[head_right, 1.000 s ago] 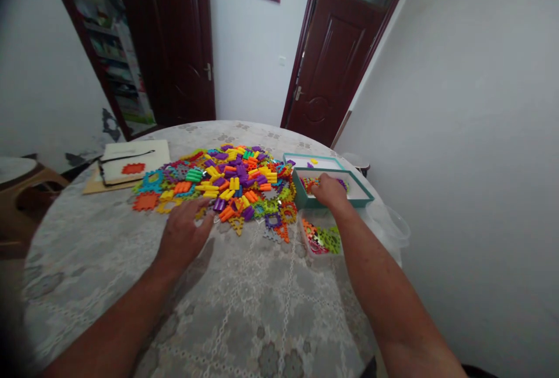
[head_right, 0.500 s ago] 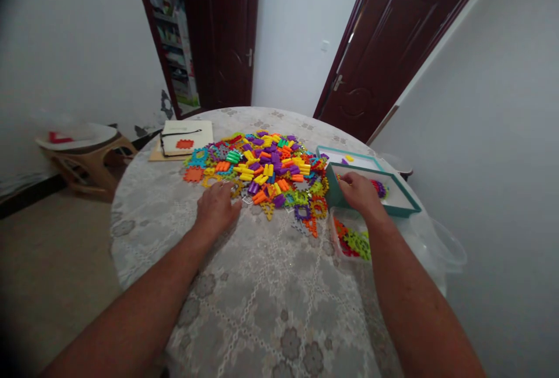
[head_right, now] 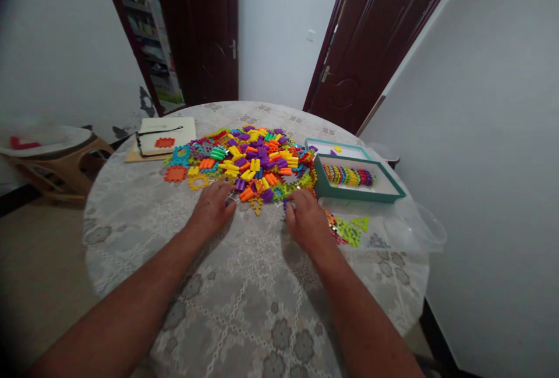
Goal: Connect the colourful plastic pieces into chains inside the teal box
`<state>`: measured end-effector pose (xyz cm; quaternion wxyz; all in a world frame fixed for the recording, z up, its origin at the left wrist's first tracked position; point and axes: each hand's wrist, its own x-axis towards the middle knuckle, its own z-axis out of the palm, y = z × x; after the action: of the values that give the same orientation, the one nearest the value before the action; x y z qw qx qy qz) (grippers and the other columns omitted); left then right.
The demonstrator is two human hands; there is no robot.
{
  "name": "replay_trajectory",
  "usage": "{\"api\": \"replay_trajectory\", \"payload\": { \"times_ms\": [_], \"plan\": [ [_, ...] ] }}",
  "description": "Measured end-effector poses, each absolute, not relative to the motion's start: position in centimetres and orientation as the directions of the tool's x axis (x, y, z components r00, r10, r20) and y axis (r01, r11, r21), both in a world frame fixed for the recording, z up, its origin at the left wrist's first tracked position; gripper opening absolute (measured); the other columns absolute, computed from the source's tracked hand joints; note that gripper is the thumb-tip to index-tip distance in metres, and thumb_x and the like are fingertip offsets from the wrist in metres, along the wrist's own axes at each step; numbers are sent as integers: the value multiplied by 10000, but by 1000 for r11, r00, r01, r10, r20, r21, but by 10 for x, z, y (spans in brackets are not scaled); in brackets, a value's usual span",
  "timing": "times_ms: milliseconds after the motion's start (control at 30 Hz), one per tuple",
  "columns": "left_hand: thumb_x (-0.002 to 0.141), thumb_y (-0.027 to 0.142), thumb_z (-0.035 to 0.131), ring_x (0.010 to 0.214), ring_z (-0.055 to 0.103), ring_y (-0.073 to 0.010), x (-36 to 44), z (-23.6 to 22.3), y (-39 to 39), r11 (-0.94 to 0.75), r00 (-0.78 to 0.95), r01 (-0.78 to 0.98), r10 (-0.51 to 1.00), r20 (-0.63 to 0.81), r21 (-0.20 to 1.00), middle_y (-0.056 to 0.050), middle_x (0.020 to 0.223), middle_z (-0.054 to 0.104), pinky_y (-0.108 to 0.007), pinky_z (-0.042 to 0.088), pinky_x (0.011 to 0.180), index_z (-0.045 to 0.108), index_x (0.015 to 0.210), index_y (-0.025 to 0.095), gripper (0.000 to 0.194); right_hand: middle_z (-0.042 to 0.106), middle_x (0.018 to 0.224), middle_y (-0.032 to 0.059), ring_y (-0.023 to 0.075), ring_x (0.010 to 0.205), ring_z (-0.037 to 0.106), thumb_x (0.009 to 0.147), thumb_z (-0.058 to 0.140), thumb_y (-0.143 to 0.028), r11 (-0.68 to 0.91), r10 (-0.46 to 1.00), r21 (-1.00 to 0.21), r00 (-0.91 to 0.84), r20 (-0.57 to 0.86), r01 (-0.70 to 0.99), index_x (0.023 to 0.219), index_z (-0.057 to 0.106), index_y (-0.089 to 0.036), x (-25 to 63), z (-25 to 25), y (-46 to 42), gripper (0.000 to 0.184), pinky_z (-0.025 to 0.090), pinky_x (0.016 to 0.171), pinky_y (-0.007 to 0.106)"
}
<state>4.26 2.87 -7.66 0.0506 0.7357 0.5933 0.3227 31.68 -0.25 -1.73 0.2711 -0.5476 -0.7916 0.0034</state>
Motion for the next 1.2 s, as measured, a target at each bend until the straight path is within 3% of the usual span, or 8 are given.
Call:
{"api": "replay_trajectory", "payload": {
  "times_ms": [133, 233, 367, 533, 667, 833, 1033, 1200],
  "plan": [
    [891, 162, 656, 1219, 613, -294, 49, -77, 25, -439, 223, 748, 872, 435, 498, -122, 1270, 629, -469, 531, 1092, 659, 1276, 208, 388, 667, 1314, 187, 288, 1182, 632, 1010, 551, -237, 237, 956, -140, -204, 212, 961, 1257, 652, -142, 300, -39, -12, 283, 503, 1001, 381],
    [894, 170, 665, 1200, 620, -290, 55, -73, 21, -533, 361, 700, 838, 409, 475, -115, 1256, 639, -459, 537, 1069, 671, 1246, 220, 356, 681, 1278, 173, 281, 1181, 632, 1028, 547, -256, 216, 971, -128, -198, 136, 968, 1277, 648, -137, 298, -43, -14, 294, 480, 1040, 373],
    [901, 199, 691, 1210, 617, -289, 59, -69, 16, -603, 457, 653, 797, 395, 458, -109, 1272, 652, -462, 519, 1082, 673, 1276, 237, 377, 676, 1305, 159, 278, 1193, 630, 1030, 572, -292, 250, 965, -193, -227, 131, 949, 1364, 627, -152, 300, -44, -14, 366, 479, 1046, 368],
    [911, 234, 718, 1241, 605, -298, 62, -67, 12, -605, 488, 644, 796, 357, 469, -120, 1310, 648, -474, 502, 1099, 620, 1399, 233, 498, 667, 1310, 136, 269, 1183, 631, 1011, 627, -318, 402, 915, -289, -374, 150, 869, 1451, 603, -177, 297, -47, -17, 463, 503, 1017, 370],
    [884, 232, 743, 1150, 626, -285, 64, -67, 11, -602, 471, 649, 798, 377, 464, -103, 1196, 665, -435, 527, 1008, 675, 1272, 220, 393, 679, 1274, 120, 244, 1151, 633, 1020, 599, -276, 490, 872, -330, -460, 169, 807, 1459, 597, -202, 290, -52, -18, 446, 507, 992, 359],
    [921, 248, 697, 1060, 640, -282, 63, -69, 16, -605, 477, 664, 795, 375, 439, -93, 1113, 707, -437, 527, 947, 681, 1094, 207, 178, 694, 1221, 110, 231, 1097, 640, 1035, 565, -260, 505, 863, -324, -474, 174, 800, 1370, 662, -202, 287, -55, -16, 354, 507, 955, 341],
    [984, 285, 614, 1146, 652, -289, 61, -77, 19, -621, 452, 649, 779, 434, 439, -107, 1203, 718, -458, 537, 1007, 665, 1268, 225, 295, 680, 1257, 109, 255, 1135, 631, 976, 688, -390, 522, 853, -344, -489, 184, 781, 1441, 624, -218, 289, -50, -21, 500, 508, 989, 376],
    [1011, 323, 573, 1123, 642, -297, 59, -83, 23, -608, 396, 671, 778, 488, 425, -119, 1168, 681, -466, 551, 1003, 661, 1243, 206, 274, 701, 1218, 100, 243, 1109, 646, 1001, 627, -271, 473, 881, -349, -434, 188, 809, 1346, 675, -222, 286, -53, -19, 352, 518, 973, 357]
  ]
}}
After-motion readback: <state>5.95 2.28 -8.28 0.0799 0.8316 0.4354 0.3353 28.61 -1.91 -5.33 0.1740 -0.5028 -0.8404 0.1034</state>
